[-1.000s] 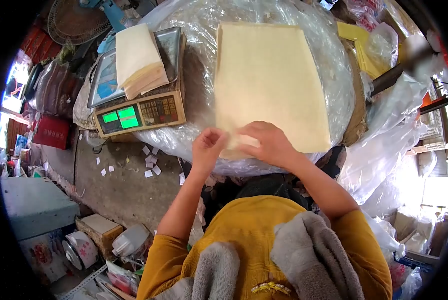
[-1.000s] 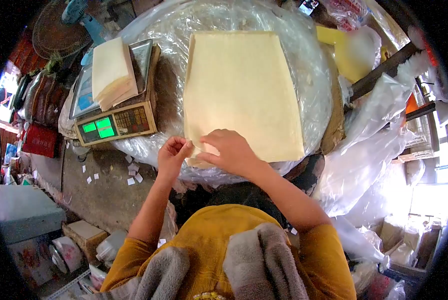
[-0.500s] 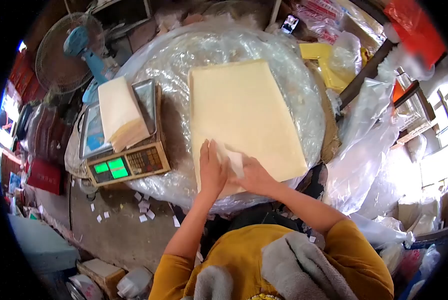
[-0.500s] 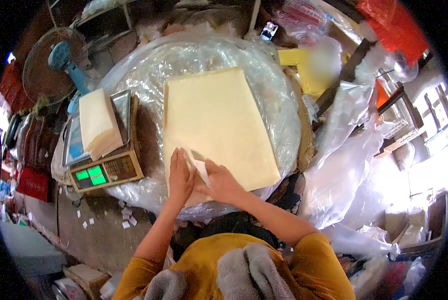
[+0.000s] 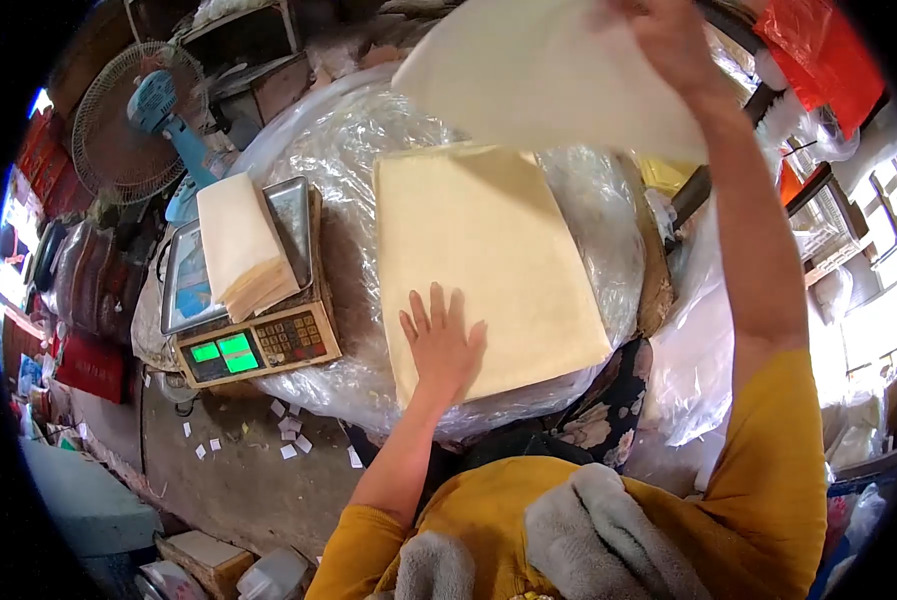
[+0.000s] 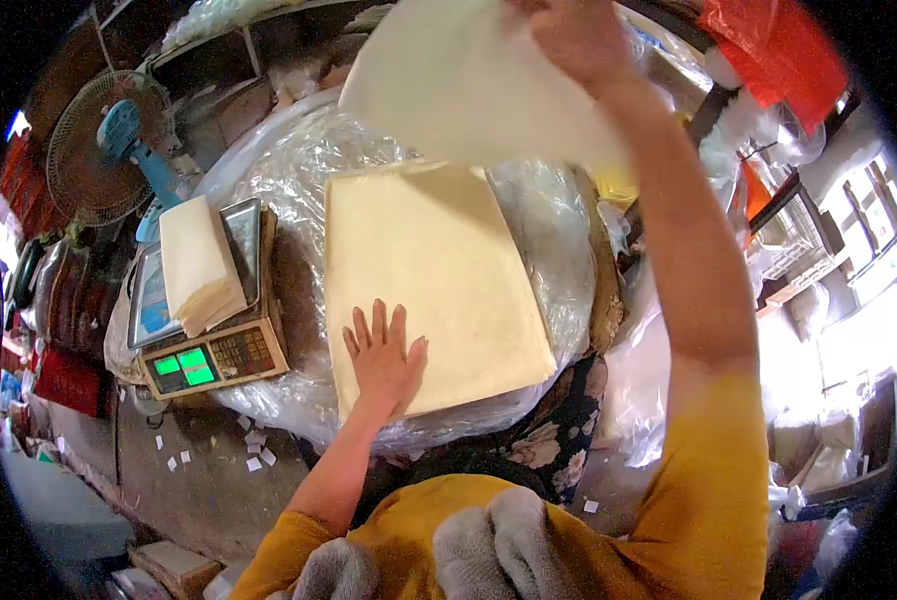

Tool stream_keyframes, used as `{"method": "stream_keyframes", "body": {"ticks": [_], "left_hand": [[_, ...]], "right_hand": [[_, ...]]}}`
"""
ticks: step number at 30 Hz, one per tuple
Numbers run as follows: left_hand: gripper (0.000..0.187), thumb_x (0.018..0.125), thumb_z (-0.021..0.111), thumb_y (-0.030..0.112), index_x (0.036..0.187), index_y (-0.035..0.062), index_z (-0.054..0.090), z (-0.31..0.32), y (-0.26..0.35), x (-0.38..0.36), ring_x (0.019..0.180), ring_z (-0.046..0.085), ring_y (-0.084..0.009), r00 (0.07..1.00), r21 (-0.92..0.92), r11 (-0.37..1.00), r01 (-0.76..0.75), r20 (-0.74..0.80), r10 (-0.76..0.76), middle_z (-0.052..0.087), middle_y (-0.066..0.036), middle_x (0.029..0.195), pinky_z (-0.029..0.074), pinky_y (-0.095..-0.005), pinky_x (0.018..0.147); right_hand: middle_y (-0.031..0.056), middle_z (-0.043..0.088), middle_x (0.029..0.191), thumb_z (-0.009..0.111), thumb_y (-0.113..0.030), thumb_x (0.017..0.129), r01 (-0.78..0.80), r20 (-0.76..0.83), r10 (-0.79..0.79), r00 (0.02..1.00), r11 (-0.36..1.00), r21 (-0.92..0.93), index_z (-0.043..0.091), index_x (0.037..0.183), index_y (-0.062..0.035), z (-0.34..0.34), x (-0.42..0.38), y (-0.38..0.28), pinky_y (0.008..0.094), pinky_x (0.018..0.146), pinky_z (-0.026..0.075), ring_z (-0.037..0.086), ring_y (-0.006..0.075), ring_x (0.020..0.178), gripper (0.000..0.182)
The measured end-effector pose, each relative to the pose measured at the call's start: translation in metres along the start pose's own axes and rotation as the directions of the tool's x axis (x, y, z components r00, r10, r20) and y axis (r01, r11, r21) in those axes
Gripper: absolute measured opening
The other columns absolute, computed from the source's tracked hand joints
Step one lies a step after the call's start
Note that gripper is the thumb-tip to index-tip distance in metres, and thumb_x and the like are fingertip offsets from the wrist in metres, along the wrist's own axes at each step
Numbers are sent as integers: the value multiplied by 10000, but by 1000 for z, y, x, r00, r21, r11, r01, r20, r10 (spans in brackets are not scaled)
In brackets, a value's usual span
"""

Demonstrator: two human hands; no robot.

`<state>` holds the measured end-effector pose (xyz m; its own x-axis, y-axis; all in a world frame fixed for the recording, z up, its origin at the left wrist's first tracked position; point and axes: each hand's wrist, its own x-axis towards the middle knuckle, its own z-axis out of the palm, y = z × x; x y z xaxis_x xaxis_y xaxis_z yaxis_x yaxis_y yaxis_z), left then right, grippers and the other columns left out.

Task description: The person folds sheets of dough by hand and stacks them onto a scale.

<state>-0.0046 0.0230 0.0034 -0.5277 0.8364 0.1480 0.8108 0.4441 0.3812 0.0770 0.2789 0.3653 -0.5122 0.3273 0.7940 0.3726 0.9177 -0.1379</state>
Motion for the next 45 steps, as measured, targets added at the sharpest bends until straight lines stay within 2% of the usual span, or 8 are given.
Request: {"method": "stream_keyframes", "body": {"ticks": [7,12,18,23,26,32,35,45], "left_hand": [[625,865,571,306,1411,76,371,-1,-5,1,1418,95,-407,984,-275,961,-35,-176,-14,232,-207,1502,57,-537,1141],[532,746,620,-15,1261,100,551,-19,-18,-6,1366,278,-394,819,-489,787,-376,-573,36,291,-204,1470,236,-523,1105],[328,761,583,-54,1027,127,646,-13,-63,-2,1159,563,-228,878,-154,885,-440,-281,388,670,-41,1052,231,-481,1114],[145,869,593,93,992,41,650,-43,-74,-7,944,647,-291,992,-413,902,-128,-66,110,685,-108,933,453,-402,883],[213,903,608,156,1035,-10,629,-59,-78,-25,779,667,-276,1000,-600,800,-8,-11,2,690,-145,887,495,-337,673],[223,902,579,88,1087,-35,601,-56,-76,21,837,646,-232,948,-759,595,264,91,-305,669,-138,911,497,-320,754],[392,875,629,138,1225,-2,523,-38,-67,45,978,612,-273,876,-589,807,-29,-403,-263,608,-156,1128,484,-353,823],[712,842,600,501,1354,36,432,-12,-38,18,1375,268,-375,972,46,971,-234,3,235,354,-196,1448,179,-602,1088]], "right_hand": [[114,670,1052,552,-73,827,457,213,-456,864,888,50,626,1098,-38,5,-163,-78,327,701,551,677,228,883,282],[98,606,1183,555,-81,806,285,479,-316,819,948,139,574,1203,-63,45,-293,-93,410,958,438,570,236,1123,398],[61,576,1234,573,-115,805,325,633,-136,762,926,-192,541,1246,-115,88,-367,0,571,1087,242,469,238,1263,442],[51,684,968,677,-96,782,-347,806,126,579,932,104,675,1034,-91,6,-309,36,406,948,435,646,140,929,252],[44,674,916,734,-51,777,-830,847,211,488,412,376,648,1022,26,-31,-294,45,241,720,519,623,89,812,270],[43,666,925,698,-135,828,-834,753,452,479,502,229,598,1062,31,47,-289,45,237,734,495,622,99,826,304],[125,674,987,701,-214,832,-808,637,505,582,274,521,580,1079,28,117,-287,56,302,746,505,649,158,865,366],[172,481,1344,616,-270,875,-448,583,499,641,860,-244,430,1351,-45,137,-259,21,435,991,394,489,354,1194,558]]}}
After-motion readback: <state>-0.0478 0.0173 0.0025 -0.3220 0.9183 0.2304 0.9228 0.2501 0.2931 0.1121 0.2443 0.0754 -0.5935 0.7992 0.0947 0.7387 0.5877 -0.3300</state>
